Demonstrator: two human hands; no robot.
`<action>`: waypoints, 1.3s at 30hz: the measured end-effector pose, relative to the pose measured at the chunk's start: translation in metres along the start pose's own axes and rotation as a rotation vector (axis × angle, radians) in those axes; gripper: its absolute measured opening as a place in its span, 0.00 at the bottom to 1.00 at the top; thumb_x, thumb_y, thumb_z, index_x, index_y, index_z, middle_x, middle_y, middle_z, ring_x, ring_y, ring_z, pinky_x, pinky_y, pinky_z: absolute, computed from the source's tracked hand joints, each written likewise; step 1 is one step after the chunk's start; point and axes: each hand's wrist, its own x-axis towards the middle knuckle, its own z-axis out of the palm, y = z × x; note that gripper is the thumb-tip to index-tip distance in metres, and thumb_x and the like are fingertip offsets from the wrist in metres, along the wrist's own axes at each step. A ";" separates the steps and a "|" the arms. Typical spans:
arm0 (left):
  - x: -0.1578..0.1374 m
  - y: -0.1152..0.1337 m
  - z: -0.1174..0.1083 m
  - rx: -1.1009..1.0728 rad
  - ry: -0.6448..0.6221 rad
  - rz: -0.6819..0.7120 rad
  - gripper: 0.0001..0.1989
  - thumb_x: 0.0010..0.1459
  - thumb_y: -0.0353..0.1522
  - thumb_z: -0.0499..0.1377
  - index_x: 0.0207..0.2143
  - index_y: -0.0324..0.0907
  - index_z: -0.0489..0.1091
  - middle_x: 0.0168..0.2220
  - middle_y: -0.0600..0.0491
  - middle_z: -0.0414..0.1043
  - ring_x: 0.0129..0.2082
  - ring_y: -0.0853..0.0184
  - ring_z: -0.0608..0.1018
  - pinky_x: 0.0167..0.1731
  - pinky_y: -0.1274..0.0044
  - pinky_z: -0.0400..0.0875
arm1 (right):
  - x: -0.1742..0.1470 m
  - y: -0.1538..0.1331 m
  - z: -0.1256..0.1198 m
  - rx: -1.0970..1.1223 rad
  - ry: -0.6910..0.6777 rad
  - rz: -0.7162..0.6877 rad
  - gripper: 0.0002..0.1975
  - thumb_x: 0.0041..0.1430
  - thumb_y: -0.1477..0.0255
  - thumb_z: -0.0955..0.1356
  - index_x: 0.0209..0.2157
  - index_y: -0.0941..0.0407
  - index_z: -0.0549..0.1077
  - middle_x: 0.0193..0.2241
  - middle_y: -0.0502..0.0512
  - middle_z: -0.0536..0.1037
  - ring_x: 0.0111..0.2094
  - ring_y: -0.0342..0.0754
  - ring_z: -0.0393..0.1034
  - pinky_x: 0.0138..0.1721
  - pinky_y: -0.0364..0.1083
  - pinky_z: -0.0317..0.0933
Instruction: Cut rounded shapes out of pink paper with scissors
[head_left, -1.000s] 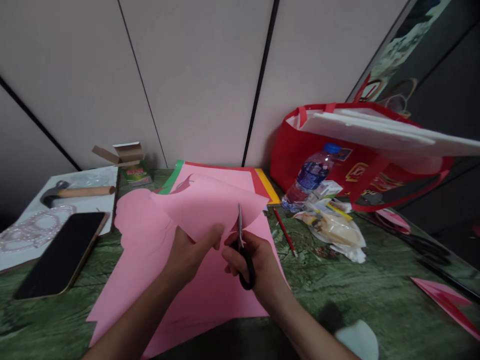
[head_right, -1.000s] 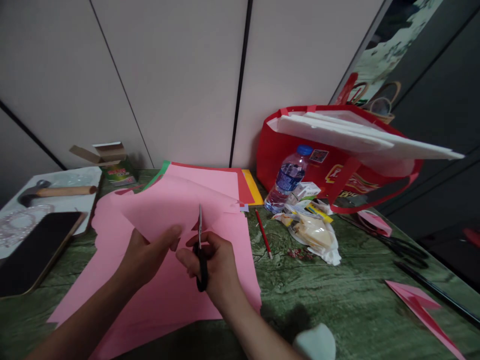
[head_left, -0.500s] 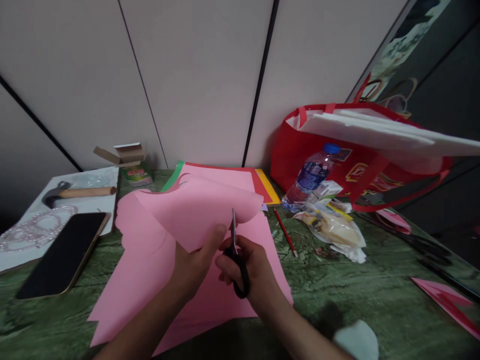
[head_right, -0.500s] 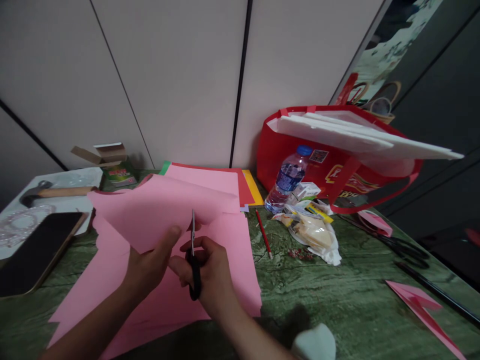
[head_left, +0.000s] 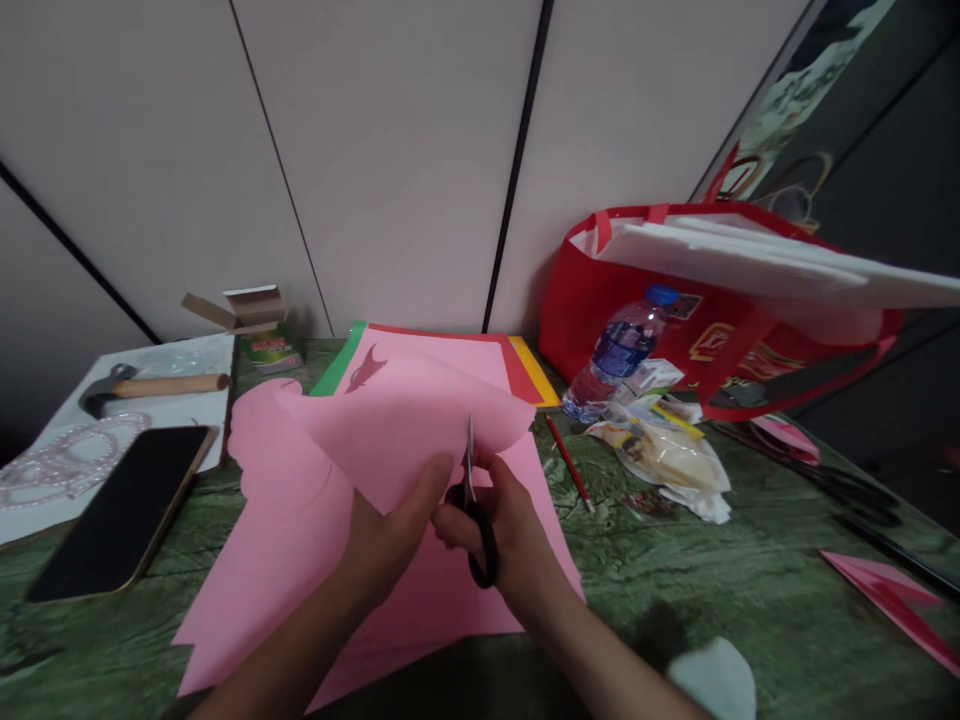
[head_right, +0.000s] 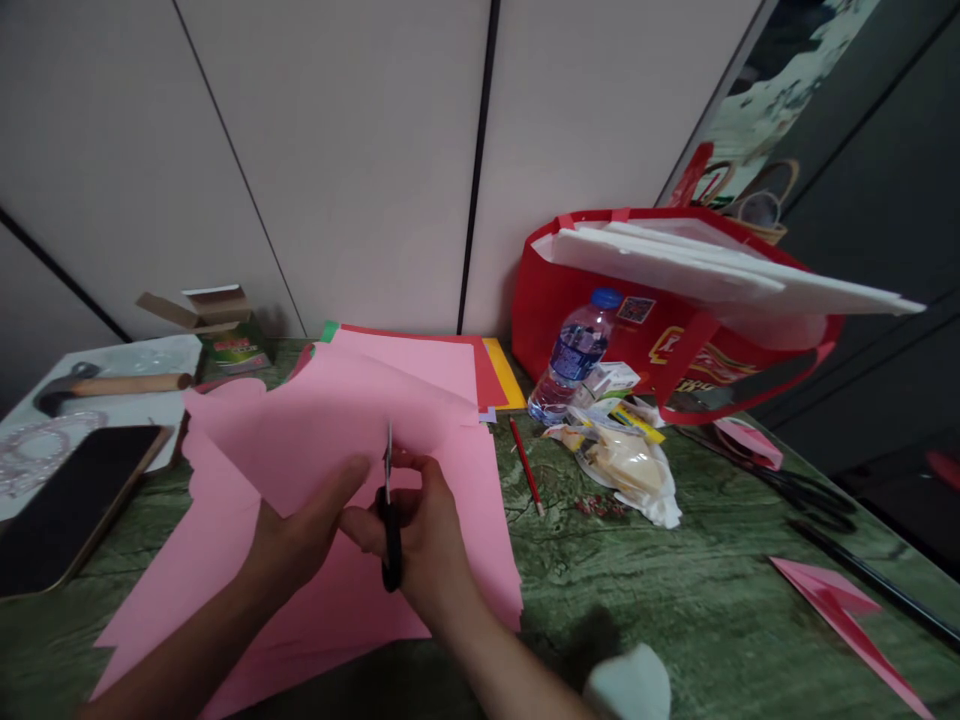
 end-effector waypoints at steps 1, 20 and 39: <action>0.001 0.000 -0.001 -0.001 -0.012 -0.010 0.08 0.50 0.32 0.56 0.19 0.42 0.68 0.11 0.58 0.65 0.13 0.69 0.71 0.15 0.78 0.68 | 0.001 0.000 -0.001 0.014 -0.001 -0.002 0.29 0.38 0.71 0.74 0.41 0.55 0.59 0.19 0.43 0.68 0.20 0.42 0.62 0.22 0.41 0.55; 0.007 -0.010 -0.003 -0.031 -0.001 -0.005 0.09 0.48 0.34 0.58 0.19 0.41 0.68 0.12 0.57 0.66 0.16 0.67 0.73 0.19 0.76 0.70 | 0.001 0.002 -0.006 -0.032 -0.005 -0.013 0.29 0.38 0.71 0.74 0.42 0.54 0.59 0.19 0.43 0.67 0.20 0.42 0.61 0.20 0.41 0.55; 0.015 -0.014 -0.010 -0.035 0.022 -0.003 0.08 0.45 0.36 0.60 0.26 0.39 0.71 0.23 0.54 0.72 0.24 0.65 0.75 0.22 0.75 0.71 | 0.000 -0.008 -0.001 -0.156 0.054 0.008 0.31 0.37 0.66 0.73 0.44 0.56 0.59 0.16 0.42 0.68 0.17 0.44 0.64 0.17 0.42 0.57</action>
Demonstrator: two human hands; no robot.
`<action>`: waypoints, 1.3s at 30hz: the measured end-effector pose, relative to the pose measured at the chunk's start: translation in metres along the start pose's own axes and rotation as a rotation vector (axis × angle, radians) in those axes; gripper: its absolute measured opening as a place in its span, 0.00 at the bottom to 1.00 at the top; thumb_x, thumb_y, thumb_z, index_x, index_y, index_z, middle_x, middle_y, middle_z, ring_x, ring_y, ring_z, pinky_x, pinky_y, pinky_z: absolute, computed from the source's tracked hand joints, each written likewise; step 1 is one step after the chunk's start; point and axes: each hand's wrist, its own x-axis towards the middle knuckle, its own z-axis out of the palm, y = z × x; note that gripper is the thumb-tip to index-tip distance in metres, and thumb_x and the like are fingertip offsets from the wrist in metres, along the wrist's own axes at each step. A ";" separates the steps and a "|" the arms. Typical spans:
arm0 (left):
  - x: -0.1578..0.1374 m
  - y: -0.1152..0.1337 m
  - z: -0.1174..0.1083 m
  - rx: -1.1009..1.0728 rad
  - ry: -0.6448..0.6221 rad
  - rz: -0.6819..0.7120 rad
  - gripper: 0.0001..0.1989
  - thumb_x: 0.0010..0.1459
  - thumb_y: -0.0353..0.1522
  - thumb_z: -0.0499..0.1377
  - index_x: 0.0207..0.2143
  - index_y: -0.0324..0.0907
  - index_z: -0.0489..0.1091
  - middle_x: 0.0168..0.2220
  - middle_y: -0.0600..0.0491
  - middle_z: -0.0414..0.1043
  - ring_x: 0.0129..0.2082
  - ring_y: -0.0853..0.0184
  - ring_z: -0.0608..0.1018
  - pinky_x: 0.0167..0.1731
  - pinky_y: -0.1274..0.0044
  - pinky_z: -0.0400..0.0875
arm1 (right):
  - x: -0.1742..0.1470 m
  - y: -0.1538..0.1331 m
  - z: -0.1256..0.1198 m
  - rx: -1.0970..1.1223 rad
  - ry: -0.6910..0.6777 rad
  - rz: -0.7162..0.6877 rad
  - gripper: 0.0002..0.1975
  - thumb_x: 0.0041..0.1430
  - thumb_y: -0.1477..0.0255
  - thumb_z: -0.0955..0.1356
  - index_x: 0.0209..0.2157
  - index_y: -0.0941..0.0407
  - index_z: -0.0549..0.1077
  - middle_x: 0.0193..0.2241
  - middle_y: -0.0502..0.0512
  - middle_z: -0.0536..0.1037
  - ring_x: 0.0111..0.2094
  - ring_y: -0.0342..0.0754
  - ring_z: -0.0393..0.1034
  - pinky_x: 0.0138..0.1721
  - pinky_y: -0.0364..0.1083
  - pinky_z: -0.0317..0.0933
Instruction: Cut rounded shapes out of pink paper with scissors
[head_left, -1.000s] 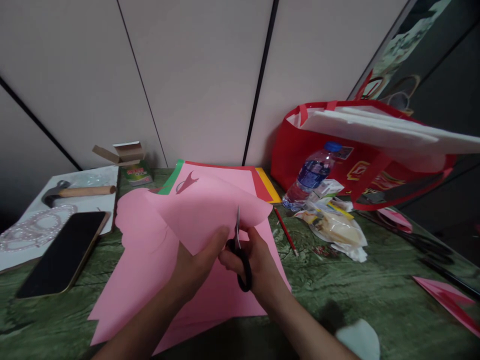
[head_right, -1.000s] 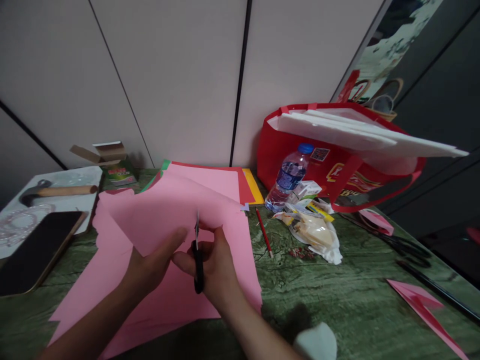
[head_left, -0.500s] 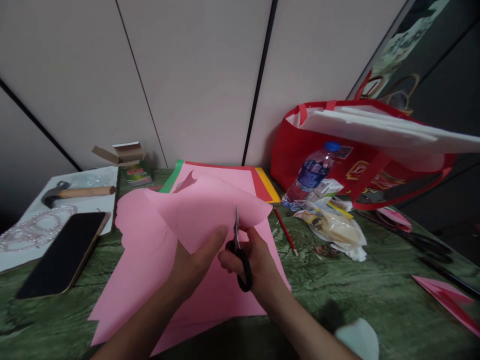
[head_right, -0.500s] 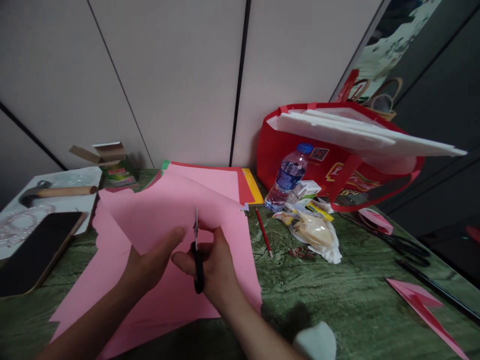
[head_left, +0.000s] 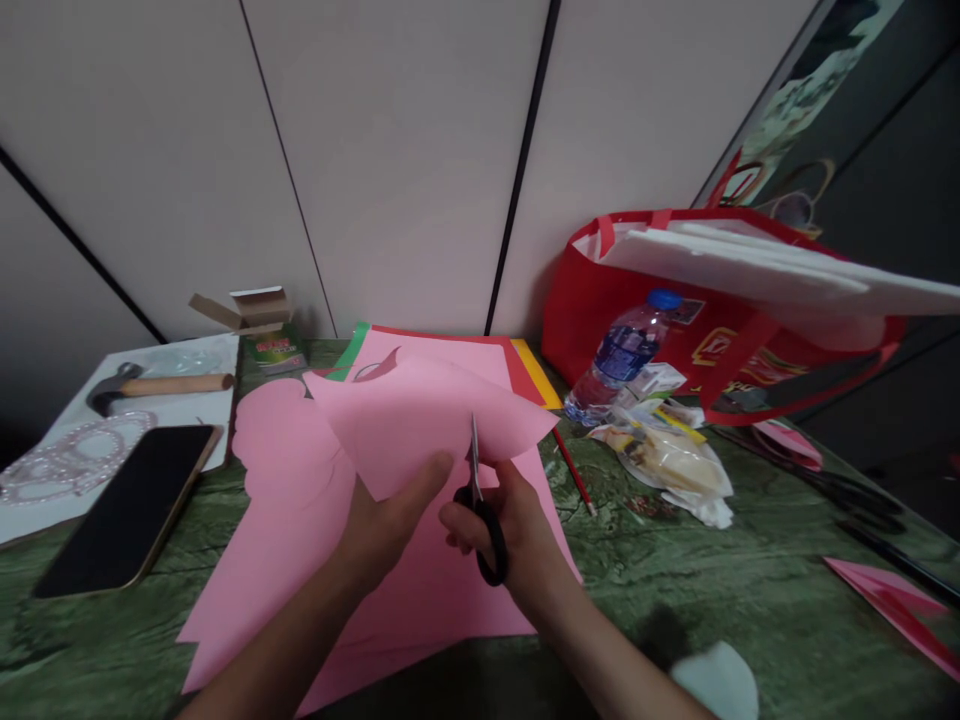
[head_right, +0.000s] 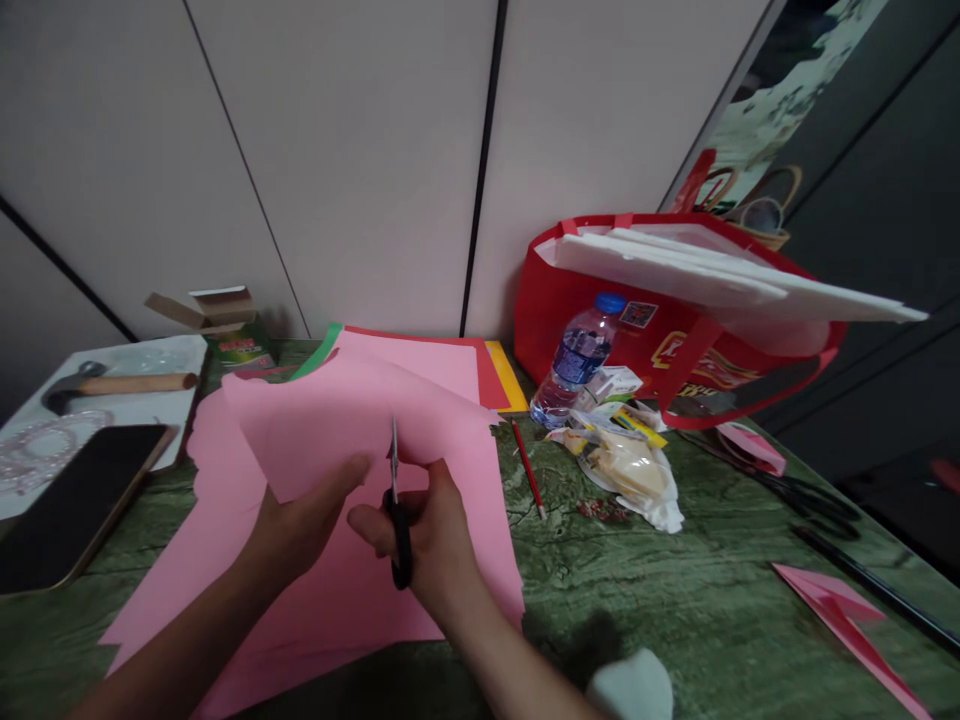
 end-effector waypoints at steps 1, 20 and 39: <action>0.001 -0.001 0.000 -0.004 -0.006 -0.002 0.08 0.46 0.36 0.60 0.25 0.39 0.71 0.23 0.54 0.72 0.24 0.65 0.75 0.22 0.75 0.71 | 0.000 0.000 0.000 -0.014 0.002 -0.006 0.31 0.38 0.67 0.73 0.44 0.56 0.59 0.15 0.42 0.68 0.16 0.44 0.64 0.17 0.42 0.57; -0.003 0.008 0.006 0.020 0.155 -0.017 0.10 0.43 0.37 0.62 0.26 0.39 0.71 0.24 0.53 0.73 0.26 0.64 0.75 0.25 0.75 0.72 | -0.003 0.007 0.001 -0.023 -0.057 -0.032 0.29 0.45 0.70 0.70 0.48 0.56 0.57 0.17 0.43 0.70 0.19 0.44 0.65 0.20 0.42 0.58; -0.007 0.006 0.010 0.010 0.139 -0.034 0.19 0.41 0.35 0.63 0.39 0.38 0.71 0.30 0.50 0.76 0.33 0.61 0.77 0.32 0.73 0.74 | 0.001 0.004 0.000 0.038 -0.056 -0.065 0.15 0.37 0.68 0.73 0.17 0.58 0.63 0.16 0.46 0.64 0.20 0.41 0.57 0.21 0.42 0.49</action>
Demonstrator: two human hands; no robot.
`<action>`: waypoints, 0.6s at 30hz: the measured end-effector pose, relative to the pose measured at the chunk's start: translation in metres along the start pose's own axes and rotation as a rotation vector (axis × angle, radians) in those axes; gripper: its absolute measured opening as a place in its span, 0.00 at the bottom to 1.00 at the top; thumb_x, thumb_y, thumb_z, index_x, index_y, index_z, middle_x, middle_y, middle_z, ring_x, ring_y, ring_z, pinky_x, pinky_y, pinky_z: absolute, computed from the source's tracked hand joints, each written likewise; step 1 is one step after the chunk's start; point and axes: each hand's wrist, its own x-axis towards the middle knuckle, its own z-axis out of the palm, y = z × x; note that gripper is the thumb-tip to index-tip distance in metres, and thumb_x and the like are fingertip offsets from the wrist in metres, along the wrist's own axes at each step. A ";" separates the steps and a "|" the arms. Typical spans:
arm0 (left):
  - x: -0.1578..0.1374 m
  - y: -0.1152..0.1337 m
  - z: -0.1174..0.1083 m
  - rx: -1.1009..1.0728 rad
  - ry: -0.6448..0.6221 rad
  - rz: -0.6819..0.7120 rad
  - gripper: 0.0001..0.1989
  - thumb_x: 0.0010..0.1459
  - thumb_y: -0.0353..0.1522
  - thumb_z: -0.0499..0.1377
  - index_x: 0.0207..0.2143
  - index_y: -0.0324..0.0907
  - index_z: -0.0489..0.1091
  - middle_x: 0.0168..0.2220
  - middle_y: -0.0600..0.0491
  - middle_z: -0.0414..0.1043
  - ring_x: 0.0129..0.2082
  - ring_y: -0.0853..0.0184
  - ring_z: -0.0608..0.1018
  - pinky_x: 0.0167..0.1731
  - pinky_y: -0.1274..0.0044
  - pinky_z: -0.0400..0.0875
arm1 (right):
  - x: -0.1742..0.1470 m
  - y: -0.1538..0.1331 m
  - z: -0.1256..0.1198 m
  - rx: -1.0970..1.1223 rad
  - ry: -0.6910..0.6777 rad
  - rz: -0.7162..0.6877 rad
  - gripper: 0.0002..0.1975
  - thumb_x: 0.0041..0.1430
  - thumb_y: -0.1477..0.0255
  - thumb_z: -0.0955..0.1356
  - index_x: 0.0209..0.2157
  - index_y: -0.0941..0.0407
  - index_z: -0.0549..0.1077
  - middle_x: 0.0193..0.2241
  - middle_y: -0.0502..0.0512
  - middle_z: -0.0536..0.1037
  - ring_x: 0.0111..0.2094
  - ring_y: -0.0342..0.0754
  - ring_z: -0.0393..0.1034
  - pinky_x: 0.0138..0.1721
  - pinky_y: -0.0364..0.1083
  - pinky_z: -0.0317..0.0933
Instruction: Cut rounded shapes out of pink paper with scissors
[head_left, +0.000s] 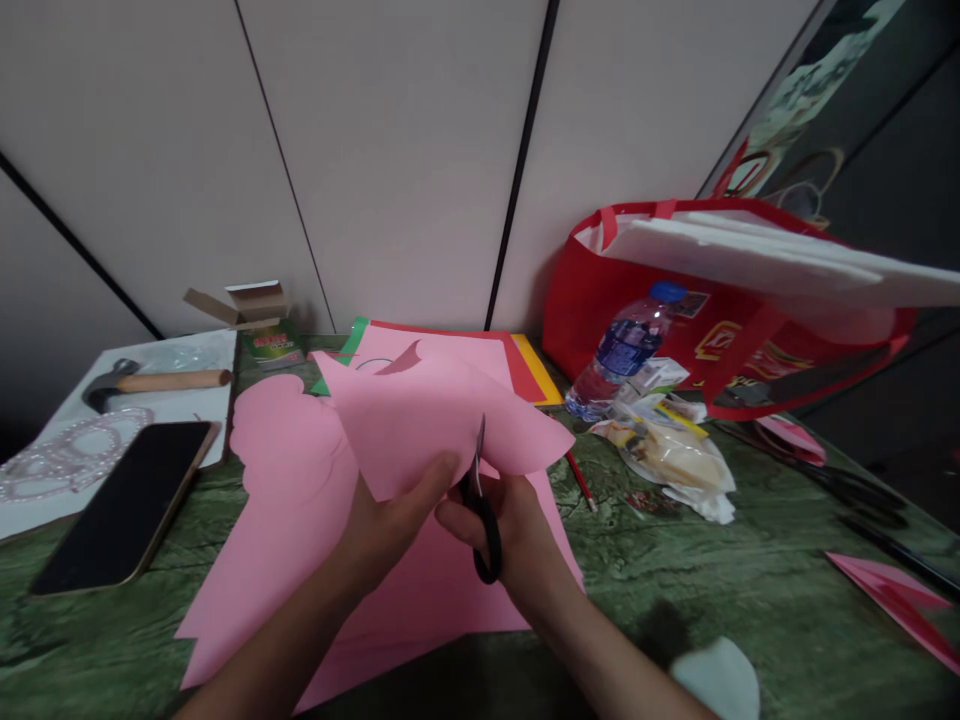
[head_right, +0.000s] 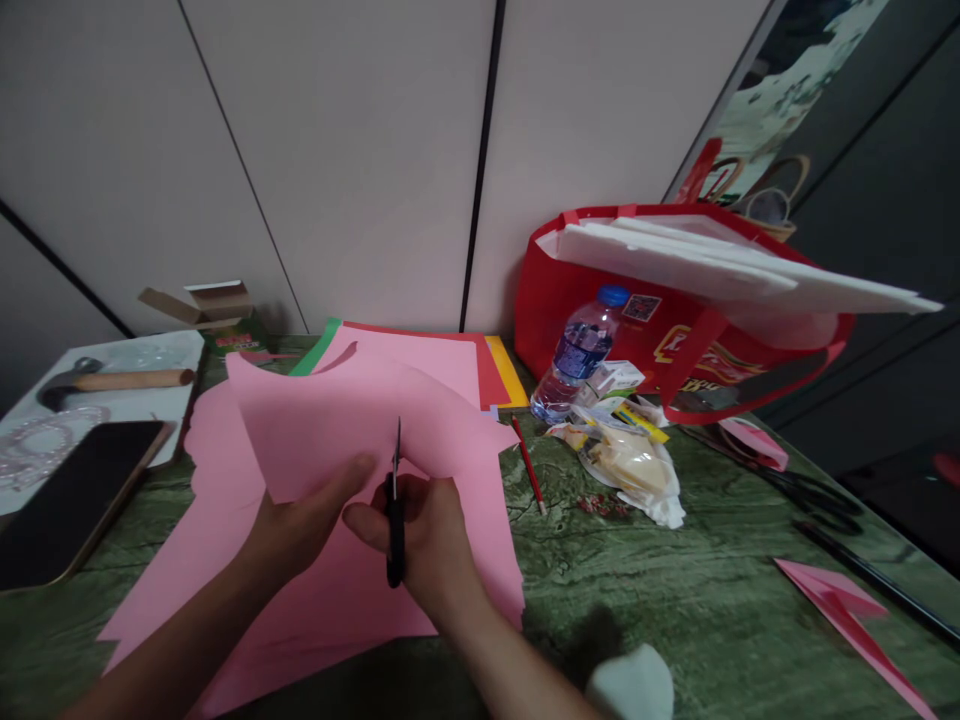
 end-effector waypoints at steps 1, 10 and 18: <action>0.000 0.001 0.000 -0.004 -0.005 0.003 0.19 0.41 0.34 0.63 0.38 0.38 0.71 0.30 0.50 0.76 0.33 0.62 0.77 0.32 0.73 0.74 | 0.000 0.000 0.000 0.000 0.004 0.007 0.15 0.37 0.68 0.74 0.17 0.57 0.63 0.17 0.46 0.64 0.21 0.41 0.57 0.21 0.42 0.50; 0.000 0.000 0.000 0.027 0.029 -0.009 0.19 0.41 0.35 0.63 0.38 0.39 0.71 0.33 0.49 0.76 0.35 0.59 0.77 0.35 0.70 0.73 | -0.001 -0.002 0.000 0.013 0.022 0.033 0.15 0.36 0.69 0.73 0.18 0.57 0.63 0.17 0.46 0.64 0.20 0.40 0.56 0.20 0.41 0.48; 0.004 -0.002 -0.004 0.097 0.002 -0.003 0.19 0.42 0.37 0.63 0.39 0.39 0.72 0.36 0.47 0.76 0.38 0.58 0.76 0.38 0.67 0.72 | -0.001 -0.006 0.001 -0.021 0.048 0.081 0.15 0.34 0.69 0.73 0.17 0.57 0.62 0.16 0.44 0.61 0.18 0.38 0.51 0.19 0.42 0.46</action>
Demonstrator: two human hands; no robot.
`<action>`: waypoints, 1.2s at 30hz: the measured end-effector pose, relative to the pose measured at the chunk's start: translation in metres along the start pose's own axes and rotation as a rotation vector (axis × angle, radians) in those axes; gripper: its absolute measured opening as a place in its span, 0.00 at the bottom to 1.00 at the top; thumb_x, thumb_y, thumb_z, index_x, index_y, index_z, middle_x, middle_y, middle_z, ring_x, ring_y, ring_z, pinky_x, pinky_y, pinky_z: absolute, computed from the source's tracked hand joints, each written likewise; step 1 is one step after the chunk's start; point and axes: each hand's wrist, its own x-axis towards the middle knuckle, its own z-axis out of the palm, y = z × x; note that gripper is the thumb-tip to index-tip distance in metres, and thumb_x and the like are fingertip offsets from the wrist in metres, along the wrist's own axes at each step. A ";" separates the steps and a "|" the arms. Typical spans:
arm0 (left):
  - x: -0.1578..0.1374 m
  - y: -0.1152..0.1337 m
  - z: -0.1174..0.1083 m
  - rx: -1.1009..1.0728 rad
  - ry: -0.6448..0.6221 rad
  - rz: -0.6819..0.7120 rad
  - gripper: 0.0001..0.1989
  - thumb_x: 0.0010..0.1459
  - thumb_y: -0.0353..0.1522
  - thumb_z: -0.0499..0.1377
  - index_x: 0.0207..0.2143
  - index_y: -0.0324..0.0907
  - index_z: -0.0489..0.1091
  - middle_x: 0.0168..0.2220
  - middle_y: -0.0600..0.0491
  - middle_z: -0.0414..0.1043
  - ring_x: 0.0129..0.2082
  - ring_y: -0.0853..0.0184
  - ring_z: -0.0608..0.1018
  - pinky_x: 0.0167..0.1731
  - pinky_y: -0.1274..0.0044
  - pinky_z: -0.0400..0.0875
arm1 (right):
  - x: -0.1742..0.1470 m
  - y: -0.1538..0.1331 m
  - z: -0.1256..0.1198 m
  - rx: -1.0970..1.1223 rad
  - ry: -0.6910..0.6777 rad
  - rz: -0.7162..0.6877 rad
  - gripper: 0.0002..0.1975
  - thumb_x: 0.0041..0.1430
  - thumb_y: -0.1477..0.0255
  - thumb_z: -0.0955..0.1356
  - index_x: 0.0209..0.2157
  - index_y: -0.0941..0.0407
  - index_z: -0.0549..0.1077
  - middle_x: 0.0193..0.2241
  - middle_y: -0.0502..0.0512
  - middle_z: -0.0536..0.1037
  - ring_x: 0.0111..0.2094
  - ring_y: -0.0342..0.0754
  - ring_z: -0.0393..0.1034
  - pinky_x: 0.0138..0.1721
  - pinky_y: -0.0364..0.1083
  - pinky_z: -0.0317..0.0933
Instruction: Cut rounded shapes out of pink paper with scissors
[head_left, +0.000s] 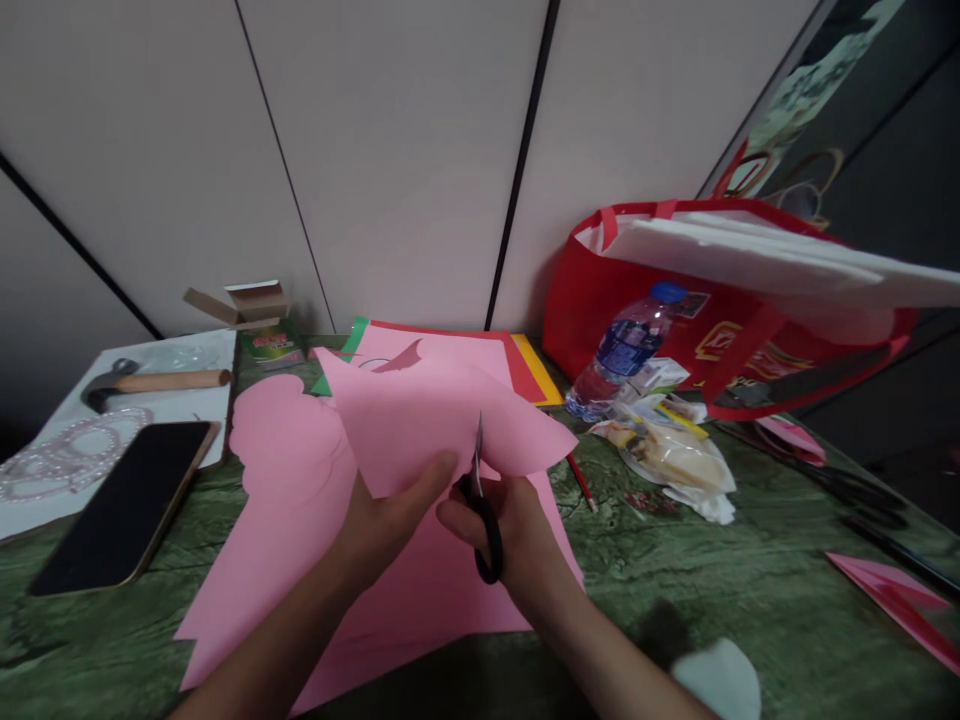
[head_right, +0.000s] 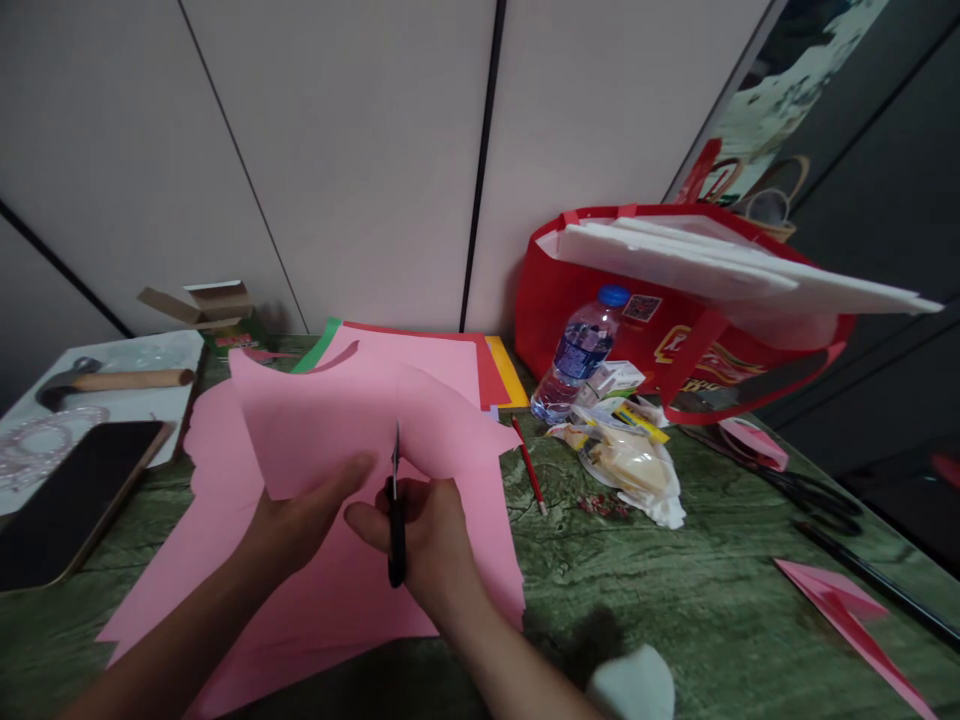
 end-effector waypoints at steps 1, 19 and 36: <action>0.000 0.000 0.000 0.001 -0.003 0.000 0.19 0.42 0.37 0.62 0.39 0.39 0.72 0.36 0.47 0.76 0.38 0.58 0.76 0.38 0.67 0.72 | 0.000 0.000 0.000 0.010 0.002 0.002 0.15 0.33 0.69 0.73 0.18 0.57 0.62 0.16 0.45 0.62 0.19 0.38 0.52 0.19 0.42 0.47; -0.003 0.010 0.001 -0.022 -0.045 -0.008 0.11 0.44 0.35 0.61 0.32 0.40 0.72 0.31 0.48 0.76 0.35 0.59 0.77 0.34 0.71 0.73 | 0.003 0.008 -0.002 0.004 -0.016 -0.035 0.12 0.38 0.71 0.72 0.24 0.58 0.66 0.16 0.45 0.63 0.20 0.41 0.55 0.19 0.42 0.49; 0.001 0.003 -0.004 0.031 -0.107 -0.022 0.12 0.45 0.39 0.59 0.17 0.42 0.71 0.16 0.50 0.71 0.28 0.59 0.76 0.31 0.69 0.72 | 0.003 0.007 -0.002 -0.087 0.012 -0.047 0.08 0.39 0.70 0.70 0.23 0.58 0.68 0.13 0.45 0.62 0.17 0.43 0.58 0.18 0.43 0.52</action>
